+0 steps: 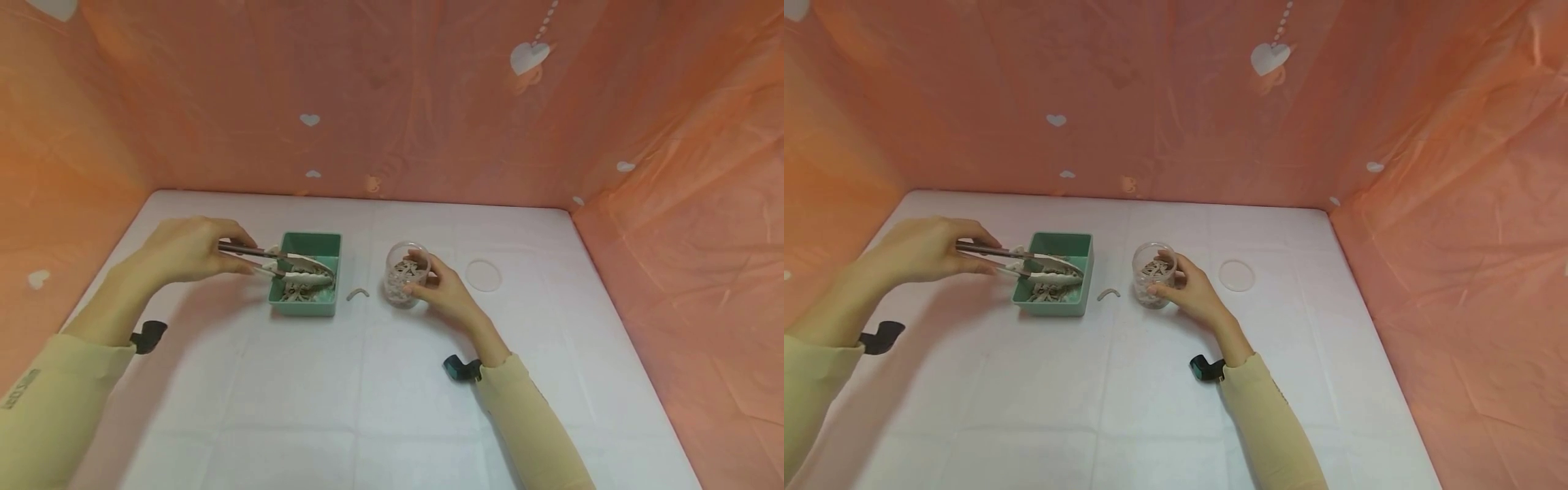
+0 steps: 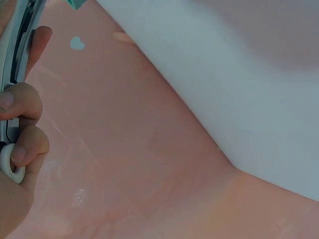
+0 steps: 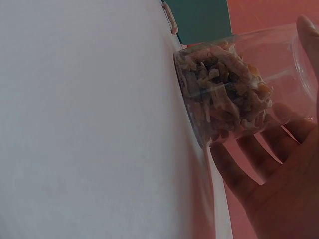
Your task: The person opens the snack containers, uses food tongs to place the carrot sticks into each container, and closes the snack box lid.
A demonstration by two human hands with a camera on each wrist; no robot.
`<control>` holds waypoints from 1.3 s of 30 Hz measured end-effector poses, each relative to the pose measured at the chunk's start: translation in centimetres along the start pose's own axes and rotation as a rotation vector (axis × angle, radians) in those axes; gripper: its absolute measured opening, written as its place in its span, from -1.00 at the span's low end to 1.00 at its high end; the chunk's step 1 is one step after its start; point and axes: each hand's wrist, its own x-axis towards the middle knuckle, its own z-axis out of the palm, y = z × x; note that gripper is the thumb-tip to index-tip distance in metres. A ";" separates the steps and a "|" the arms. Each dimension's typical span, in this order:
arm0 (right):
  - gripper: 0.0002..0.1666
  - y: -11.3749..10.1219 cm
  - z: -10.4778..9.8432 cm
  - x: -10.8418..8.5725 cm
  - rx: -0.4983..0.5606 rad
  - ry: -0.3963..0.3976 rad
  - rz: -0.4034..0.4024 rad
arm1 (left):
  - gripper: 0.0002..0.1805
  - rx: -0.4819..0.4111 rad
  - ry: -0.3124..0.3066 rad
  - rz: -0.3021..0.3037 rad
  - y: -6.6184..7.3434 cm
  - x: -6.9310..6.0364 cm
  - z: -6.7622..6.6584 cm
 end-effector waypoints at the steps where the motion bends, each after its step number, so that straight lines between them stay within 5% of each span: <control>1: -0.17 0.0 0.0 0.0 -0.002 0.000 -0.003 | -0.60 -0.001 0.010 -0.001 0.0 -0.1 -0.2; 10: -0.16 0.1 0.0 0.0 0.002 -0.003 0.004 | -0.61 -0.015 0.060 0.031 0.0 -0.8 -1.8; 26: -0.16 0.3 0.0 0.0 -0.004 -0.004 0.001 | -0.61 0.002 0.097 -0.039 0.0 -1.6 -3.2; 39: -0.17 0.1 0.0 0.1 -0.013 0.001 0.003 | -0.51 -0.025 0.141 -0.029 2.4 -0.4 -5.0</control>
